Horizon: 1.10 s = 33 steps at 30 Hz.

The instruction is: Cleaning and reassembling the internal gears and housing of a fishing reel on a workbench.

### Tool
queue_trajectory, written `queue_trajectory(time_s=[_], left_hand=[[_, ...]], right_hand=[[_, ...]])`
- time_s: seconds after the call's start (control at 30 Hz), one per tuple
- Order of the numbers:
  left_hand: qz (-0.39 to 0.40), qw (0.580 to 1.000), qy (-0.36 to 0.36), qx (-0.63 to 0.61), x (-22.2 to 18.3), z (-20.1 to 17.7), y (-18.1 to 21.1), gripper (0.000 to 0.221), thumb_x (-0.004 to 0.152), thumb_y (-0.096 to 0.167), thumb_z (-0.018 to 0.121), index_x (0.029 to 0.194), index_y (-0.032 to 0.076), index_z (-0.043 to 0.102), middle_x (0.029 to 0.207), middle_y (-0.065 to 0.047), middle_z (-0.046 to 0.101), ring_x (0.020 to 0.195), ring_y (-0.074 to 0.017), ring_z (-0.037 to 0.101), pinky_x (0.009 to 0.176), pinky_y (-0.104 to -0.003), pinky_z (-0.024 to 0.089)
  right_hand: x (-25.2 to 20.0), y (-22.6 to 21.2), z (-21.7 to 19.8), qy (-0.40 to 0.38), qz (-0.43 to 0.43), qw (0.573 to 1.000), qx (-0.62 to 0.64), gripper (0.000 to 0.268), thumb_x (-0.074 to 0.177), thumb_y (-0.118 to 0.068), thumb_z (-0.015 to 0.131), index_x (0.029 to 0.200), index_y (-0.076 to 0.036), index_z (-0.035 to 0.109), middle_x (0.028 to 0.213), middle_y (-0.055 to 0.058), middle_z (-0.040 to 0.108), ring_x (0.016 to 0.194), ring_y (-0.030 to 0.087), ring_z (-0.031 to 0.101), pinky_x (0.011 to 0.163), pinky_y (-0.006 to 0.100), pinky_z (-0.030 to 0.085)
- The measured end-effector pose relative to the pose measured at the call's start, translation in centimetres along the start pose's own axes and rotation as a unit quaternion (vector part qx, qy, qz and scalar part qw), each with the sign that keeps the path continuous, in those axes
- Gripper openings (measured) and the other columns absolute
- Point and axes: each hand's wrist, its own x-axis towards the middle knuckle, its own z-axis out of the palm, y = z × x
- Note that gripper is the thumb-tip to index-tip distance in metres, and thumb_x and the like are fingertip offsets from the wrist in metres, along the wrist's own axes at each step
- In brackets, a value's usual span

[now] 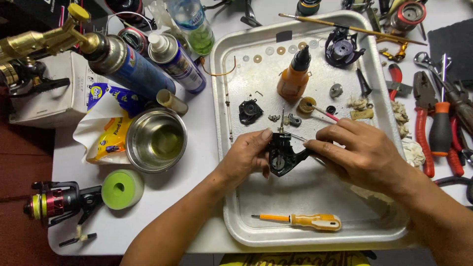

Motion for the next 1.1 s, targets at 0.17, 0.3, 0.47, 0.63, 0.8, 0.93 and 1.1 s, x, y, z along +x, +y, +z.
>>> queue_trajectory(time_s=[0.17, 0.3, 0.47, 0.63, 0.8, 0.93, 1.1], left_hand=[[0.078, 0.994, -0.061, 0.049, -0.7, 0.7, 0.8, 0.050, 0.084, 0.046, 0.054, 0.101, 0.000, 0.064, 0.078, -0.008, 0.063, 0.053, -0.0117, 0.056, 0.042, -0.021, 0.045], [0.079, 0.992, -0.068, 0.070, -0.5, 0.3, 0.3, 0.045, 0.084, 0.044, 0.056, 0.102, 0.004, 0.064, 0.089, -0.009, 0.066, 0.079, -0.0145, 0.062, 0.062, -0.025, 0.052], [0.028, 0.990, -0.130, 0.042, -0.5, 0.4, -0.2, 0.041, 0.083, 0.040, 0.059, 0.094, 0.002, 0.066, 0.088, -0.013, 0.066, 0.071, -0.0223, 0.065, 0.056, -0.029, 0.056], [-0.042, 0.979, -0.194, 0.048, -1.2, 1.7, -0.7, 0.044, 0.085, 0.041, 0.056, 0.098, 0.000, 0.066, 0.094, -0.013, 0.066, 0.081, -0.0201, 0.065, 0.067, -0.025, 0.054], [-0.071, 0.974, -0.216, 0.000, -1.3, 1.8, -0.8, 0.041, 0.087, 0.037, 0.059, 0.099, -0.002, 0.066, 0.091, -0.011, 0.066, 0.076, -0.0157, 0.064, 0.066, -0.022, 0.054], [-0.093, 0.975, -0.201, 0.002, -1.4, 1.9, -0.6, 0.043, 0.087, 0.037, 0.058, 0.099, -0.004, 0.065, 0.089, -0.015, 0.066, 0.070, -0.0209, 0.065, 0.059, -0.028, 0.058], [-0.084, 0.975, -0.203, 0.035, -1.3, 1.8, -0.8, 0.044, 0.085, 0.040, 0.057, 0.098, -0.001, 0.065, 0.095, -0.017, 0.066, 0.078, -0.0231, 0.065, 0.064, -0.027, 0.056]], right_hand=[[0.3, -0.6, -0.3, 0.013, -0.027, 0.999, -0.031, 0.016, 0.083, -0.011, 0.067, 0.094, 0.000, 0.062, 0.080, 0.013, 0.060, 0.061, 0.023, 0.052, 0.052, 0.033, 0.046], [0.1, -0.8, -0.5, 0.017, -0.031, 0.999, -0.033, 0.020, 0.082, -0.010, 0.067, 0.099, -0.001, 0.062, 0.081, 0.013, 0.060, 0.060, 0.022, 0.052, 0.050, 0.032, 0.046], [-1.2, -0.4, -0.3, 0.071, 0.084, 0.988, 0.104, 0.031, 0.078, -0.021, 0.065, 0.101, -0.001, 0.062, 0.089, 0.015, 0.063, 0.076, 0.024, 0.058, 0.067, 0.034, 0.047], [-0.8, -0.2, -1.0, -0.049, 0.288, 0.914, 0.281, 0.033, 0.082, -0.028, 0.054, 0.108, -0.009, 0.062, 0.086, 0.004, 0.066, 0.066, 0.012, 0.057, 0.057, 0.024, 0.046], [-1.2, 0.4, -0.1, -0.084, 0.317, 0.874, 0.358, 0.022, 0.084, -0.027, 0.055, 0.091, -0.009, 0.065, 0.081, 0.003, 0.066, 0.073, 0.013, 0.062, 0.066, 0.025, 0.048], [-1.3, 0.5, 0.3, -0.088, 0.315, 0.874, 0.360, 0.018, 0.086, -0.024, 0.053, 0.084, -0.010, 0.063, 0.073, 0.002, 0.064, 0.067, 0.013, 0.058, 0.062, 0.025, 0.046], [-1.6, 0.7, 0.6, -0.087, 0.324, 0.870, 0.362, 0.018, 0.087, -0.024, 0.053, 0.084, -0.009, 0.062, 0.074, 0.001, 0.063, 0.068, 0.012, 0.058, 0.064, 0.026, 0.046]])
